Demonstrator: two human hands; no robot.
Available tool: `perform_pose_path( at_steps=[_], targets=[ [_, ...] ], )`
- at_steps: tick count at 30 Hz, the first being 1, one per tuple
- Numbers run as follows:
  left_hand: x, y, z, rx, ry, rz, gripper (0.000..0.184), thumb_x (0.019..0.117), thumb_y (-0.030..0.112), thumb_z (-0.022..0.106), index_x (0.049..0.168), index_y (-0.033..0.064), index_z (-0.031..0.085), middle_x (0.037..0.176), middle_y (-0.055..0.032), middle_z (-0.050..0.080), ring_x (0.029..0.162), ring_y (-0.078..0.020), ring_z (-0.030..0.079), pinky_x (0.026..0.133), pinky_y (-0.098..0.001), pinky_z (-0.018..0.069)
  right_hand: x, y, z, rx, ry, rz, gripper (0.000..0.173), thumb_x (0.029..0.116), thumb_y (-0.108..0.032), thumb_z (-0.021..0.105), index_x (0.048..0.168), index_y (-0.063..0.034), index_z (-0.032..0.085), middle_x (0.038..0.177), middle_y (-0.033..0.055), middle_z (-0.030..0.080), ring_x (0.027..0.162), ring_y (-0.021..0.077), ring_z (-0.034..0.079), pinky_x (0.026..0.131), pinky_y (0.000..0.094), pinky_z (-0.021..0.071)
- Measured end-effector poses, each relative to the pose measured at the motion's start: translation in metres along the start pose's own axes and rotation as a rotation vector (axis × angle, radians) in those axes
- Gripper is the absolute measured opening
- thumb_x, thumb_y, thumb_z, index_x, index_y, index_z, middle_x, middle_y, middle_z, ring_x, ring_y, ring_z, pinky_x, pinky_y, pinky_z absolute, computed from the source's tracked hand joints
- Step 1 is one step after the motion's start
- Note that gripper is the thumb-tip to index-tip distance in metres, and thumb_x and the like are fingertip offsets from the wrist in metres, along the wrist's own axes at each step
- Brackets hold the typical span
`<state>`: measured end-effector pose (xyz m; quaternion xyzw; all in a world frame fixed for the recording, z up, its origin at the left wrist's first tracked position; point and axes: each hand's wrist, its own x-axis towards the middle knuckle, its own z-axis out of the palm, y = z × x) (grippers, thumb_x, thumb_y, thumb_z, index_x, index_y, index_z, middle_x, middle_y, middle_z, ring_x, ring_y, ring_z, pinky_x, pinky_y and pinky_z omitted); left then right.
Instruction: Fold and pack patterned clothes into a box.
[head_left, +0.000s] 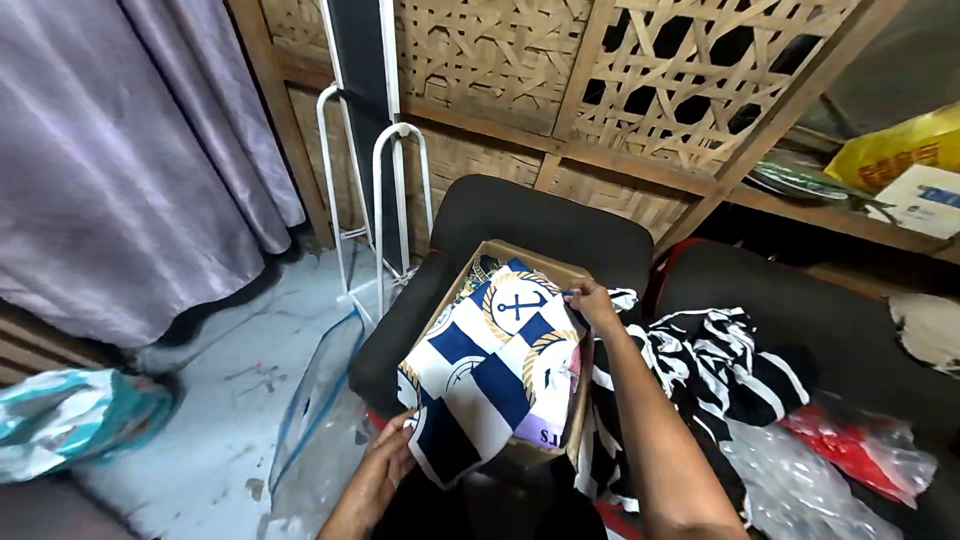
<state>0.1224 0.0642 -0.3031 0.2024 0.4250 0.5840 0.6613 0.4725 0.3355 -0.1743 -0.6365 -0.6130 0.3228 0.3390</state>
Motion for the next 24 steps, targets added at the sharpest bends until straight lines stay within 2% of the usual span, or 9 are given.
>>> perform_pose_path(
  at_steps=[2, 5, 8, 10, 12, 15, 18, 21, 24],
  targets=[
    [-0.008, -0.019, 0.011, 0.056, 0.040, -0.094, 0.027, 0.1085, 0.016, 0.044, 0.130, 0.0020, 0.051, 0.102, -0.0073, 0.070, 0.090, -0.0149, 0.070, 0.084, -0.0350, 0.0596, -0.003, 0.007, 0.006, -0.108, 0.002, 0.015, 0.043, 0.0912, 0.000, 0.067, 0.134, 0.0036, 0.060, 0.124, 0.0259, 0.064, 0.109, 0.0349, 0.065, 0.097, 0.0494, 0.0527],
    [-0.022, -0.045, 0.026, 0.163, 0.012, -0.169, 0.034, 0.1083, 0.016, 0.047, 0.135, -0.0051, 0.048, 0.113, -0.0131, 0.067, 0.100, -0.0179, 0.068, 0.092, -0.0386, 0.0572, -0.009, 0.011, 0.010, -0.156, 0.024, 0.032, 0.041, 0.0928, 0.000, 0.065, 0.134, 0.0021, 0.061, 0.128, 0.0252, 0.063, 0.117, 0.0350, 0.063, 0.102, 0.0497, 0.0505],
    [-0.024, -0.052, 0.028, 0.348, 0.062, -0.173, 0.033, 0.1018, 0.013, 0.061, 0.127, -0.0072, 0.055, 0.107, -0.0139, 0.069, 0.094, -0.0173, 0.069, 0.087, -0.0368, 0.0586, -0.009, 0.002, 0.007, -0.150, 0.098, 0.004, 0.033, 0.0954, 0.000, 0.060, 0.128, 0.0029, 0.064, 0.125, 0.0249, 0.065, 0.114, 0.0353, 0.064, 0.101, 0.0504, 0.0502],
    [-0.025, -0.050, 0.025, 0.438, 0.096, -0.103, 0.027, 0.0996, 0.012, 0.064, 0.118, -0.0075, 0.061, 0.101, -0.0140, 0.071, 0.090, -0.0174, 0.070, 0.084, -0.0367, 0.0595, -0.007, -0.006, 0.004, -0.125, 0.153, -0.032, 0.027, 0.0981, -0.001, 0.056, 0.123, 0.0042, 0.065, 0.117, 0.0234, 0.068, 0.106, 0.0328, 0.067, 0.097, 0.0487, 0.0526],
    [-0.028, -0.046, 0.021, 0.484, 0.091, -0.022, 0.024, 0.0993, 0.013, 0.064, 0.114, -0.0063, 0.065, 0.099, -0.0133, 0.071, 0.090, -0.0173, 0.070, 0.084, -0.0378, 0.0593, -0.003, -0.010, 0.005, -0.106, 0.147, -0.068, 0.027, 0.0991, -0.002, 0.055, 0.123, 0.0038, 0.065, 0.115, 0.0225, 0.068, 0.104, 0.0314, 0.068, 0.096, 0.0479, 0.0530],
    [-0.033, -0.053, 0.012, 0.426, 0.063, -0.005, 0.018, 0.0988, 0.011, 0.063, 0.110, -0.0036, 0.066, 0.094, -0.0083, 0.073, 0.087, -0.0142, 0.071, 0.083, -0.0358, 0.0595, 0.003, -0.004, 0.012, -0.130, 0.024, -0.150, 0.041, 0.0995, -0.002, 0.056, 0.140, 0.0006, 0.057, 0.138, 0.0254, 0.059, 0.126, 0.0346, 0.059, 0.109, 0.0481, 0.0468],
    [-0.035, -0.068, 0.004, 0.371, 0.048, -0.063, 0.016, 0.0995, 0.010, 0.061, 0.110, -0.0007, 0.066, 0.089, -0.0044, 0.073, 0.082, -0.0114, 0.069, 0.079, -0.0327, 0.0586, -0.003, 0.010, 0.014, -0.149, 0.097, -0.109, 0.046, 0.0988, -0.001, 0.055, 0.145, -0.0016, 0.054, 0.148, 0.0275, 0.049, 0.138, 0.0376, 0.049, 0.114, 0.0489, 0.0416],
    [-0.032, -0.075, 0.000, 0.382, 0.080, -0.107, 0.016, 0.0993, 0.013, 0.062, 0.109, 0.0002, 0.065, 0.086, -0.0043, 0.071, 0.076, -0.0110, 0.066, 0.072, -0.0315, 0.0559, -0.020, 0.033, 0.007, -0.118, 0.283, 0.063, 0.039, 0.1026, -0.008, 0.052, 0.140, 0.0012, 0.056, 0.142, 0.0288, 0.054, 0.134, 0.0409, 0.052, 0.113, 0.0531, 0.0409],
    [-0.029, -0.077, 0.000, 0.359, 0.077, -0.138, 0.016, 0.1002, 0.013, 0.061, 0.110, 0.0011, 0.065, 0.086, -0.0041, 0.070, 0.075, -0.0107, 0.065, 0.071, -0.0308, 0.0551, -0.035, 0.060, -0.001, -0.031, 0.286, 0.187, 0.034, 0.1055, -0.018, 0.053, 0.132, 0.0027, 0.060, 0.123, 0.0269, 0.065, 0.116, 0.0389, 0.062, 0.102, 0.0550, 0.0476]
  ],
)
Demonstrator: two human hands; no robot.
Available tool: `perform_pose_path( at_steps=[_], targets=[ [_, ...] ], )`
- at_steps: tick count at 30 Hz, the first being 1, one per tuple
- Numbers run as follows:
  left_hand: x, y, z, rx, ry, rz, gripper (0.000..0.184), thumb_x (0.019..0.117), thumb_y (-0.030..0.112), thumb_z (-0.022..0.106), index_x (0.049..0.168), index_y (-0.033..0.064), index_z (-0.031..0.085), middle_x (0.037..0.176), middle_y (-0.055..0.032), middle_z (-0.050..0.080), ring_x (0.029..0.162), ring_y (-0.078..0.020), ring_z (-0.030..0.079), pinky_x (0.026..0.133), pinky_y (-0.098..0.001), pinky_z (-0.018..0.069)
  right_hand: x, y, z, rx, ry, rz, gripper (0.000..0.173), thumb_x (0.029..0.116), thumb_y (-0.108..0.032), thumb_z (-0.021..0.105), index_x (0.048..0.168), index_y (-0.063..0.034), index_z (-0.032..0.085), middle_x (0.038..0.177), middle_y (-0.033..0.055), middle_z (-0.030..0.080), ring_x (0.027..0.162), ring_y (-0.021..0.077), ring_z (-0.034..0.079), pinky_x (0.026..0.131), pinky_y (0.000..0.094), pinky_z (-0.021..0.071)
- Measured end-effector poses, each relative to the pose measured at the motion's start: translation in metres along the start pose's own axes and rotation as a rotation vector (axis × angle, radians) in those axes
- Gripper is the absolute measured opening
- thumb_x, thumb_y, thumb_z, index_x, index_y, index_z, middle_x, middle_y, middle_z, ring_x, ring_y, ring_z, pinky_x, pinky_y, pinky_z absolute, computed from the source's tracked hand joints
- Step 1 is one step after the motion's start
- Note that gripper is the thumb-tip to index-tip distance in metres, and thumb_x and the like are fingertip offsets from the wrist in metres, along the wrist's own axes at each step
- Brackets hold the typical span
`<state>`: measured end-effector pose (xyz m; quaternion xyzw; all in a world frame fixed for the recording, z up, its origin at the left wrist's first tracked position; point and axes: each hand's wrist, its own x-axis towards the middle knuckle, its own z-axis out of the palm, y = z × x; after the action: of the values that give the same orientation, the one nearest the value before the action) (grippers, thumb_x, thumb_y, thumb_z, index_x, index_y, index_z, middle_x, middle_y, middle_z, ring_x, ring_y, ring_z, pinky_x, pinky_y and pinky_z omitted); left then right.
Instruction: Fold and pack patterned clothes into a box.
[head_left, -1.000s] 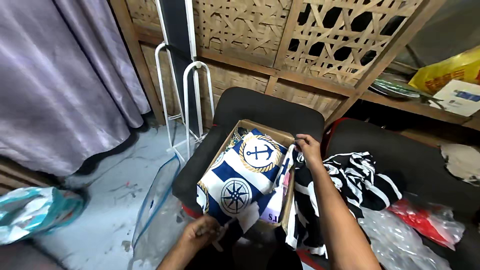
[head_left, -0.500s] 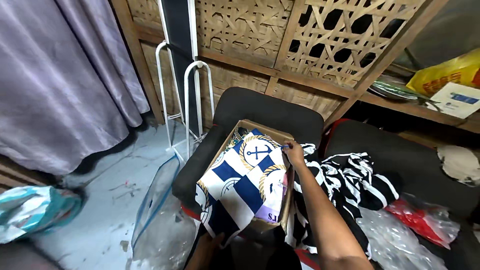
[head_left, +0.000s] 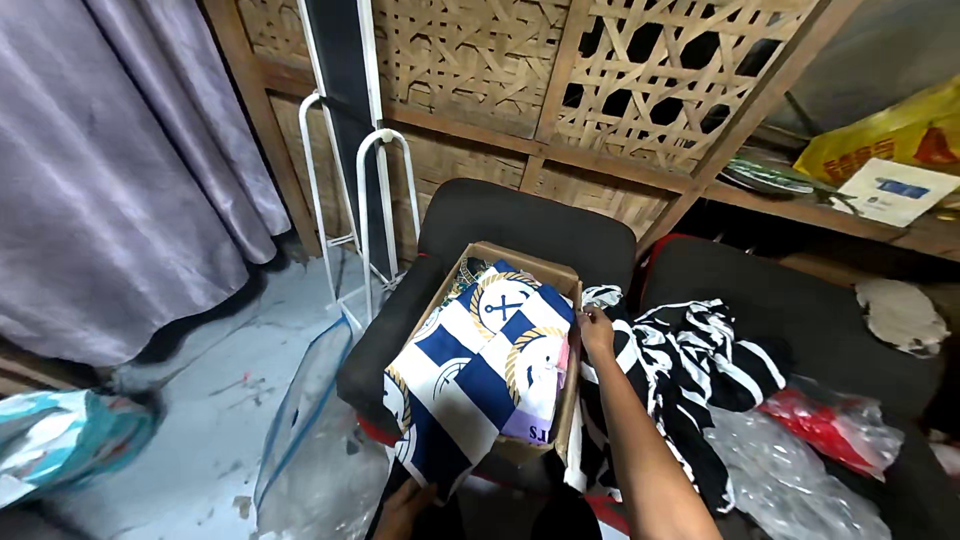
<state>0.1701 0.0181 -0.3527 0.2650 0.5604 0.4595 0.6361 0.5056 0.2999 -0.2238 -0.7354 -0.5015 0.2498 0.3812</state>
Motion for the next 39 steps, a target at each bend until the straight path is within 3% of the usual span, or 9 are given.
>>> perform_pose_path(
  at_steps=[5, 8, 11, 15, 25, 28, 31, 36, 39],
  targets=[
    [-0.013, 0.013, 0.009, 0.009, -0.105, -0.077, 0.020, 0.1026, 0.017, 0.058, 0.117, 0.0032, 0.062, 0.092, -0.0026, 0.068, 0.081, -0.0098, 0.064, 0.075, -0.0313, 0.0554, -0.002, 0.012, -0.002, 0.219, -0.068, 0.055, 0.035, 0.1054, -0.028, 0.057, 0.124, 0.0009, 0.064, 0.112, 0.0227, 0.065, 0.100, 0.0307, 0.064, 0.088, 0.0502, 0.0524],
    [-0.017, 0.017, 0.011, -0.013, -0.129, -0.157, 0.022, 0.1059, 0.020, 0.053, 0.116, 0.0021, 0.060, 0.097, -0.0051, 0.070, 0.086, -0.0124, 0.067, 0.081, -0.0333, 0.0562, -0.002, 0.003, 0.003, 0.246, -0.079, 0.054, 0.040, 0.1023, -0.030, 0.063, 0.124, 0.0034, 0.064, 0.117, 0.0252, 0.064, 0.108, 0.0332, 0.062, 0.095, 0.0516, 0.0493],
    [-0.020, 0.019, 0.014, -0.114, -0.104, -0.173, 0.020, 0.1061, 0.016, 0.052, 0.117, 0.0010, 0.058, 0.099, -0.0077, 0.072, 0.091, -0.0158, 0.070, 0.085, -0.0349, 0.0584, -0.001, -0.003, 0.010, 0.320, -0.131, 0.056, 0.045, 0.0999, -0.024, 0.067, 0.133, 0.0044, 0.057, 0.129, 0.0261, 0.060, 0.117, 0.0332, 0.060, 0.100, 0.0502, 0.0490],
    [-0.022, 0.020, 0.009, -0.195, -0.118, -0.136, 0.014, 0.1044, 0.009, 0.052, 0.114, 0.0026, 0.059, 0.098, -0.0075, 0.072, 0.090, -0.0168, 0.071, 0.085, -0.0348, 0.0589, 0.002, -0.005, 0.010, 0.332, -0.140, 0.103, 0.027, 0.0962, -0.009, 0.069, 0.118, 0.0054, 0.062, 0.110, 0.0221, 0.063, 0.095, 0.0268, 0.061, 0.084, 0.0448, 0.0511],
    [-0.021, 0.020, 0.006, -0.164, -0.101, -0.171, 0.012, 0.1032, 0.008, 0.054, 0.112, 0.0034, 0.061, 0.096, -0.0077, 0.074, 0.088, -0.0164, 0.072, 0.084, -0.0338, 0.0594, 0.006, -0.001, 0.003, 0.412, -0.100, 0.202, 0.034, 0.0960, -0.007, 0.067, 0.125, 0.0046, 0.054, 0.101, 0.0187, 0.059, 0.070, 0.0209, 0.058, 0.063, 0.0367, 0.0526],
    [-0.020, 0.017, 0.006, -0.165, -0.116, -0.183, 0.023, 0.1057, 0.015, 0.052, 0.126, 0.0038, 0.055, 0.108, -0.0097, 0.072, 0.095, -0.0176, 0.071, 0.087, -0.0346, 0.0582, 0.007, -0.001, 0.004, 0.485, -0.179, 0.163, 0.052, 0.0981, -0.014, 0.068, 0.144, -0.0019, 0.046, 0.122, 0.0219, 0.060, 0.085, 0.0243, 0.062, 0.070, 0.0396, 0.0544],
    [-0.021, 0.019, 0.009, -0.168, -0.116, -0.172, 0.031, 0.1072, 0.018, 0.050, 0.134, 0.0037, 0.049, 0.114, -0.0120, 0.069, 0.100, -0.0197, 0.070, 0.091, -0.0370, 0.0570, 0.012, 0.000, 0.010, 0.494, -0.220, 0.134, 0.051, 0.0992, -0.016, 0.067, 0.145, -0.0017, 0.048, 0.128, 0.0235, 0.060, 0.101, 0.0280, 0.063, 0.083, 0.0439, 0.0549],
    [-0.019, 0.021, 0.008, -0.176, -0.059, -0.115, 0.013, 0.1036, 0.009, 0.056, 0.113, 0.0015, 0.059, 0.098, -0.0088, 0.072, 0.089, -0.0168, 0.072, 0.084, -0.0344, 0.0598, 0.009, -0.003, 0.010, 0.443, -0.232, 0.136, 0.038, 0.0969, -0.009, 0.068, 0.132, 0.0003, 0.057, 0.113, 0.0201, 0.064, 0.090, 0.0236, 0.064, 0.075, 0.0400, 0.0547],
    [-0.020, 0.050, 0.006, -0.115, 0.045, 0.082, 0.010, 0.1016, 0.005, 0.056, 0.107, -0.0006, 0.063, 0.089, -0.0063, 0.072, 0.079, -0.0132, 0.070, 0.077, -0.0311, 0.0599, 0.006, -0.018, -0.004, 0.428, -0.195, 0.075, 0.027, 0.0954, -0.004, 0.067, 0.121, 0.0041, 0.061, 0.106, 0.0188, 0.065, 0.086, 0.0219, 0.063, 0.076, 0.0390, 0.0544]
  ],
)
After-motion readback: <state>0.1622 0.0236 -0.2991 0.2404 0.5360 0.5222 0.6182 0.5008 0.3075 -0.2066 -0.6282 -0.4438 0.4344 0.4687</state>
